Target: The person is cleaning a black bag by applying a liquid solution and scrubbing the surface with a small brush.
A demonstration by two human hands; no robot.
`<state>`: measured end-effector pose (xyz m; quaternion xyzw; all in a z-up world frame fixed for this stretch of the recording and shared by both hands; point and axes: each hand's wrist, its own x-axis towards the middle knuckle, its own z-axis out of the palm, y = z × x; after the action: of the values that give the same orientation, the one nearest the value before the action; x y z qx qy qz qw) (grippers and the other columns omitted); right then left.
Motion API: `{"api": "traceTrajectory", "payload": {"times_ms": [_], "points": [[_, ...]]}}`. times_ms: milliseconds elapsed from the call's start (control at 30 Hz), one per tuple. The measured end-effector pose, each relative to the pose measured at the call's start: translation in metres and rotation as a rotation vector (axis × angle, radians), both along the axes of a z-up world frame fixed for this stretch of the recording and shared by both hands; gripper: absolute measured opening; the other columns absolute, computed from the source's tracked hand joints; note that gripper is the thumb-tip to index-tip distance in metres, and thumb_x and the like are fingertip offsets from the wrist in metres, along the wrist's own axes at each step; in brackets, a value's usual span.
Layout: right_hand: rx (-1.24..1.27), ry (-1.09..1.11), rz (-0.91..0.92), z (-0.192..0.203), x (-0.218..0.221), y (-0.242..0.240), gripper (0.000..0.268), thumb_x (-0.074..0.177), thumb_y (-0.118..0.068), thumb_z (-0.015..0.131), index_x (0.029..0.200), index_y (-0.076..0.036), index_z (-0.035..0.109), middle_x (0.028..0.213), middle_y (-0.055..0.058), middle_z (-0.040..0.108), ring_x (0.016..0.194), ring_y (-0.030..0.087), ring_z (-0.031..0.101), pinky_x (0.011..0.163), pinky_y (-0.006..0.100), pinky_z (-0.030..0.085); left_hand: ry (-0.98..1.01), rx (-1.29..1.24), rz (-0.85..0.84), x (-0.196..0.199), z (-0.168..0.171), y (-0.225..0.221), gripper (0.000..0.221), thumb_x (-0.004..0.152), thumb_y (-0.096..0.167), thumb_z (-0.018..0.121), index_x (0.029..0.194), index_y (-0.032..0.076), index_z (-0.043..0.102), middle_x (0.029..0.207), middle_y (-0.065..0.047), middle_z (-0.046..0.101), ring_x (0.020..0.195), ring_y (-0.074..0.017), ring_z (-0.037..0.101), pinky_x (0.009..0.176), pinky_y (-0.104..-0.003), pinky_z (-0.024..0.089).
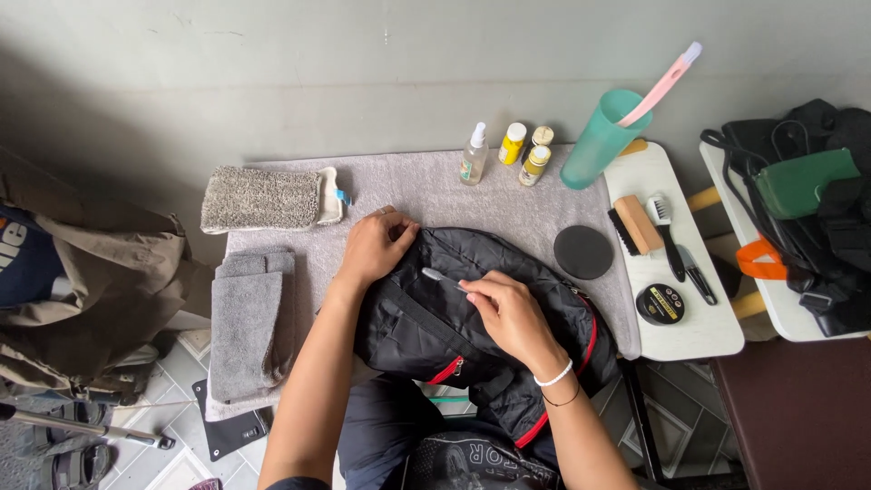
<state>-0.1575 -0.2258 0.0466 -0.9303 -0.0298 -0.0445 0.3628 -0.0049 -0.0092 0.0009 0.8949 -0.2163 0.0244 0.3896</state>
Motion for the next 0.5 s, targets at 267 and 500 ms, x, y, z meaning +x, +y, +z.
{"api": "traceTrajectory", "payload": {"times_ms": [267, 500], "points": [[0.049, -0.055, 0.042, -0.019, 0.005, -0.014, 0.019, 0.096, -0.012, 0.064, 0.106, -0.011, 0.079, 0.088, 0.011, 0.072, 0.083, 0.029, 0.073, 0.066, 0.034, 0.059, -0.153, 0.178, 0.025, 0.002, -0.01, -0.003, 0.021, 0.093, 0.035, 0.068, 0.099, 0.019, 0.079, 0.086, -0.006, 0.075, 0.085, -0.0321, 0.074, 0.077, -0.044, 0.058], [0.04, -0.038, 0.036, -0.019, 0.002, -0.014, 0.02, 0.097, -0.013, 0.062, 0.109, -0.011, 0.078, 0.09, 0.011, 0.072, 0.085, 0.029, 0.074, 0.066, 0.034, 0.061, -0.296, 0.389, 0.227, -0.084, 0.032, -0.004, 0.022, 0.096, 0.025, 0.062, 0.115, 0.016, 0.071, 0.1, -0.006, 0.073, 0.094, -0.0294, 0.073, 0.085, -0.041, 0.056]]}}
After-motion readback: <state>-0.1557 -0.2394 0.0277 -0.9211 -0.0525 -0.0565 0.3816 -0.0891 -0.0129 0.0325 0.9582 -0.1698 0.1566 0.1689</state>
